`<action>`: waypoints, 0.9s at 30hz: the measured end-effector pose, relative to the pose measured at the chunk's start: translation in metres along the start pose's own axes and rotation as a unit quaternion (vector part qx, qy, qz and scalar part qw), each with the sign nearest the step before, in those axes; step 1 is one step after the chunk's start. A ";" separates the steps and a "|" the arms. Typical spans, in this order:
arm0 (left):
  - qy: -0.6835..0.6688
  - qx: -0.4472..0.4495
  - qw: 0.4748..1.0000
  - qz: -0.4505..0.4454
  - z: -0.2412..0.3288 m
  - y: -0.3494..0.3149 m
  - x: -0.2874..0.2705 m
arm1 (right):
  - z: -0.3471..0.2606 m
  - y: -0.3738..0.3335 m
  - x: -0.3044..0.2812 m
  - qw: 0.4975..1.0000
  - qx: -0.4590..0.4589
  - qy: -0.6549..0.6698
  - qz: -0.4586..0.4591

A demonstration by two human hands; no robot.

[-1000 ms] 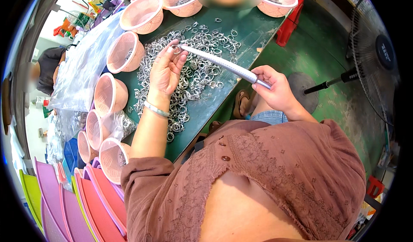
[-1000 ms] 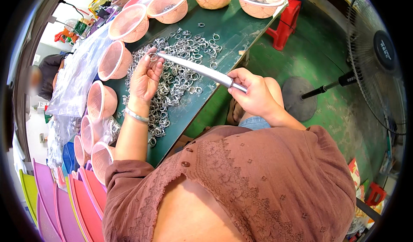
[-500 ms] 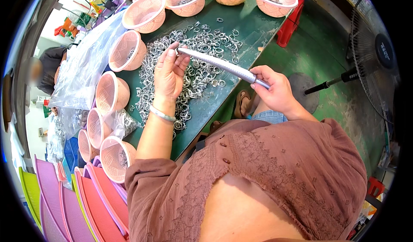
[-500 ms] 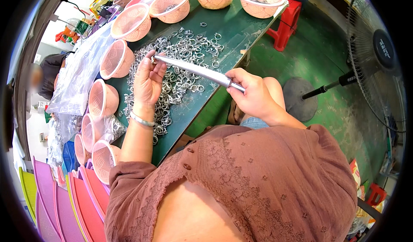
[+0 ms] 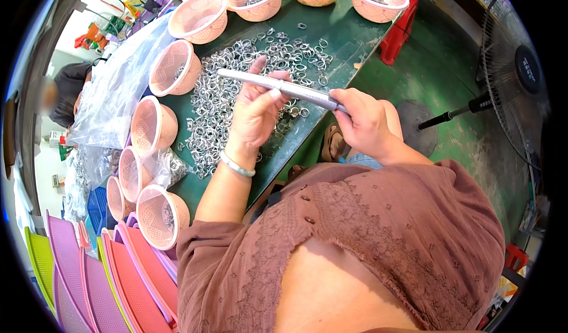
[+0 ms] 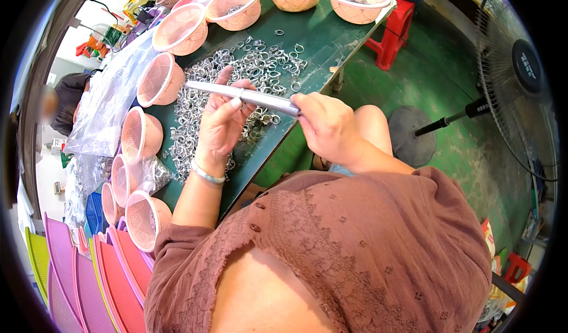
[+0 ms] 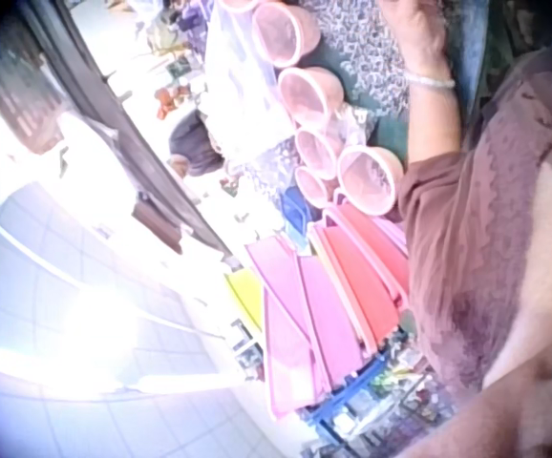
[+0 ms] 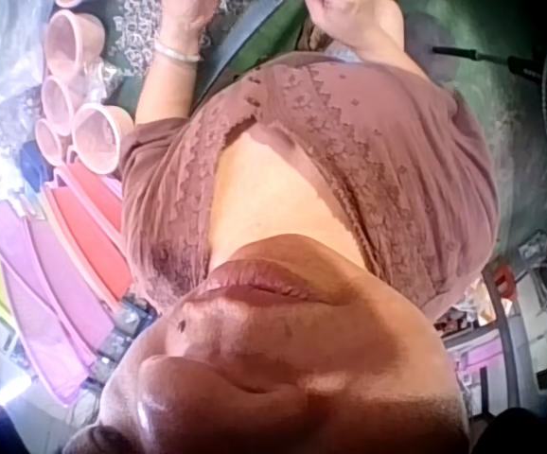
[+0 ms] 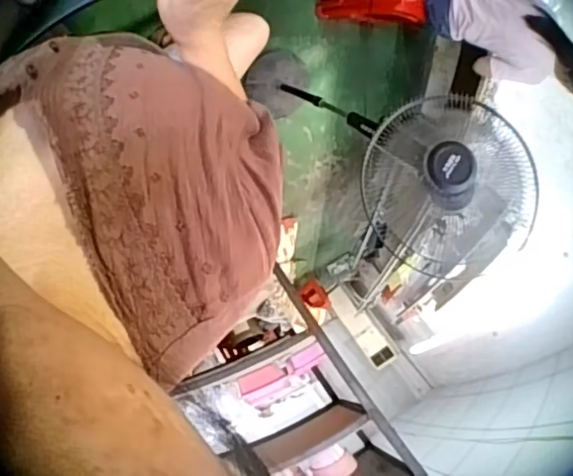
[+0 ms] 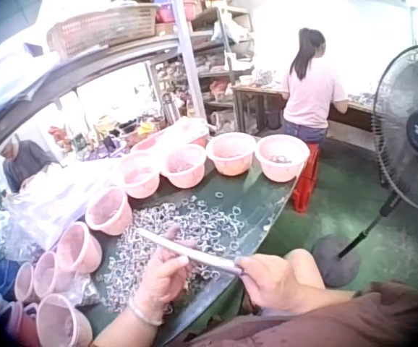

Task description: The person picks up metal rings from a pile and slides each one onto a tapered measurement tool by hand, then places the checked rings into colored plastic bowls.

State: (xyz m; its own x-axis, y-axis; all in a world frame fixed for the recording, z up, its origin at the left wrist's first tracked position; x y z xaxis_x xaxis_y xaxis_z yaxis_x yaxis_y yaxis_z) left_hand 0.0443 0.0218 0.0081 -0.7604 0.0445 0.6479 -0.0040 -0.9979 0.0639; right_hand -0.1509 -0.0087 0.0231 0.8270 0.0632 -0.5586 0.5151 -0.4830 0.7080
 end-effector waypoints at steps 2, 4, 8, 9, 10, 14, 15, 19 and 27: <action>0.021 -0.008 1.000 -0.005 -0.006 -0.004 0.008 | -0.001 0.005 0.006 0.998 -0.046 -0.019 0.032; 0.028 0.000 1.000 -0.011 -0.005 -0.007 0.012 | -0.003 0.007 0.008 0.996 -0.074 -0.032 0.049; 0.065 0.024 0.997 -0.024 0.000 -0.011 0.010 | -0.006 0.009 0.008 0.993 -0.092 -0.034 0.058; 0.072 0.025 0.997 -0.023 0.000 -0.012 0.010 | -0.006 0.009 0.008 0.993 -0.096 -0.033 0.061; 0.078 0.024 0.997 -0.017 0.001 -0.013 0.010 | -0.006 0.009 0.009 0.993 -0.096 -0.034 0.060; 0.082 0.028 0.996 -0.007 0.002 -0.015 0.010 | -0.006 0.009 0.010 0.993 -0.096 -0.032 0.058; 0.083 0.029 0.996 -0.002 0.003 -0.015 0.010 | -0.006 0.009 0.011 0.993 -0.096 -0.030 0.058; 0.076 0.030 0.997 0.009 0.007 -0.016 0.016 | -0.007 0.011 0.013 0.994 -0.094 -0.024 0.048; 0.026 0.106 0.978 0.180 0.020 -0.032 -0.024 | -0.002 -0.001 0.015 0.997 0.002 0.062 -0.035</action>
State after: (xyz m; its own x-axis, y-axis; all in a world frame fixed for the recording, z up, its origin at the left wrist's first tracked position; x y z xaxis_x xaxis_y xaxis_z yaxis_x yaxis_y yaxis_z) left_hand 0.0756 0.0536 0.0059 -0.7199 -0.3165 0.6177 0.4006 -0.9162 -0.0025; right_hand -0.1383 -0.0060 0.0149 0.8108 0.2041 -0.5486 0.5717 -0.4768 0.6677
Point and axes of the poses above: each hand's wrist, its own y-axis towards the middle knuckle, its own x-axis out of the palm, z = x × y, the point moved 3 cm from there along y, towards the middle knuckle, and after that the axes turned 4 degrees about -x, right-handed, at the moved point
